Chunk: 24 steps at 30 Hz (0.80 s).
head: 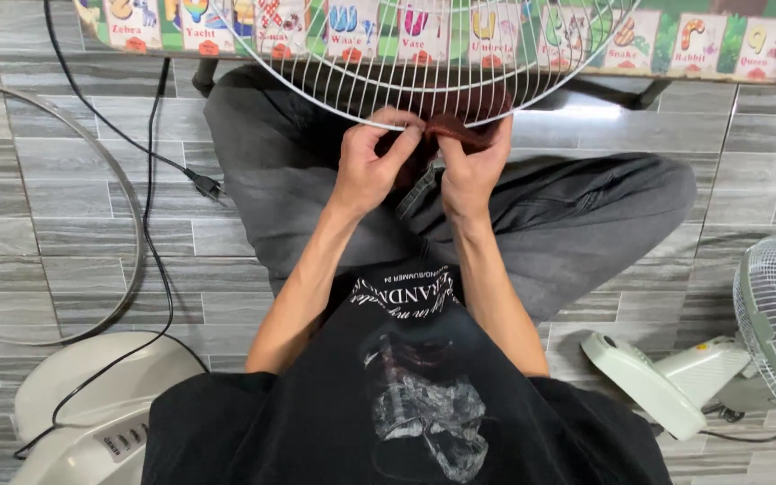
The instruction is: Cleaning a fan grill using a cloth
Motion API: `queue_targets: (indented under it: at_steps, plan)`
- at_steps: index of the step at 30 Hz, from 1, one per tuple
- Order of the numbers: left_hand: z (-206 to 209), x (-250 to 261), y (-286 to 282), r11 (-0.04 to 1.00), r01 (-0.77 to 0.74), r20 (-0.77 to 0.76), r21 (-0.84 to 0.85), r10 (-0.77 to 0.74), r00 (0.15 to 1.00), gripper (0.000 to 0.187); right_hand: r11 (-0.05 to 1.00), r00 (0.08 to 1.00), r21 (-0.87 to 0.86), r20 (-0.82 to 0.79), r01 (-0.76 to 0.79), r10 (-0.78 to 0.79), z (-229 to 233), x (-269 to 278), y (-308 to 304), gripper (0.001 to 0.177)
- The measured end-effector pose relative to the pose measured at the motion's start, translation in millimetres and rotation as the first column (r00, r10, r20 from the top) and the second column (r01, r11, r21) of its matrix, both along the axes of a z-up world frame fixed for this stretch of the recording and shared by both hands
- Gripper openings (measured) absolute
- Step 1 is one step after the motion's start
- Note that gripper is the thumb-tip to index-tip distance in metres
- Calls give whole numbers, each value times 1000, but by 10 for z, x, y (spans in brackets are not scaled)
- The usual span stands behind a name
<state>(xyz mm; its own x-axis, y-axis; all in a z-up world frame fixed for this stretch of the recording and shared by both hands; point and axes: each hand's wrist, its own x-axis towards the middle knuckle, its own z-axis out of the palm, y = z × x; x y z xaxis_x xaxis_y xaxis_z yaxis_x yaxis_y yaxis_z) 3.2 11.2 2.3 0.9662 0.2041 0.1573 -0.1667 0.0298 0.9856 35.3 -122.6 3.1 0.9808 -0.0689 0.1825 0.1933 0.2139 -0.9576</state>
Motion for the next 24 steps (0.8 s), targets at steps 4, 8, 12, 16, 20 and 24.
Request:
queue_targets:
  at_steps: [4, 8, 12, 16, 20, 24]
  plan:
    - [-84, -23, 61, 998, 40, -7, -47, -41, 999, 23, 990, 993, -118, 85, -74, 85, -22, 32, -106, 61]
    - [-74, -49, 45, 997, 0, 4, -73, 0, 1000, 16, 997, 998, 30, 3, -66, 66, -152, -62, -93, 63]
    - [-87, -44, 63, 998, -20, -1, -53, 20, 1000, 13, 991, 1000, 133, -18, -18, 20, -340, -128, -7, 65]
    - [-118, -55, 30, 998, -41, 12, -56, 42, 999, 13, 991, 1000, 130, -3, 25, -25, -149, -100, 139, 67]
    - [-91, -43, 3, 996, -58, 13, -69, 59, 998, 14, 951, 988, 288, -131, 113, -78, -23, -33, 314, 47]
    - [-115, -33, 6, 995, -74, 26, -69, 76, 997, 11, 917, 969, 356, -225, 177, -100, 210, -14, 426, 32]
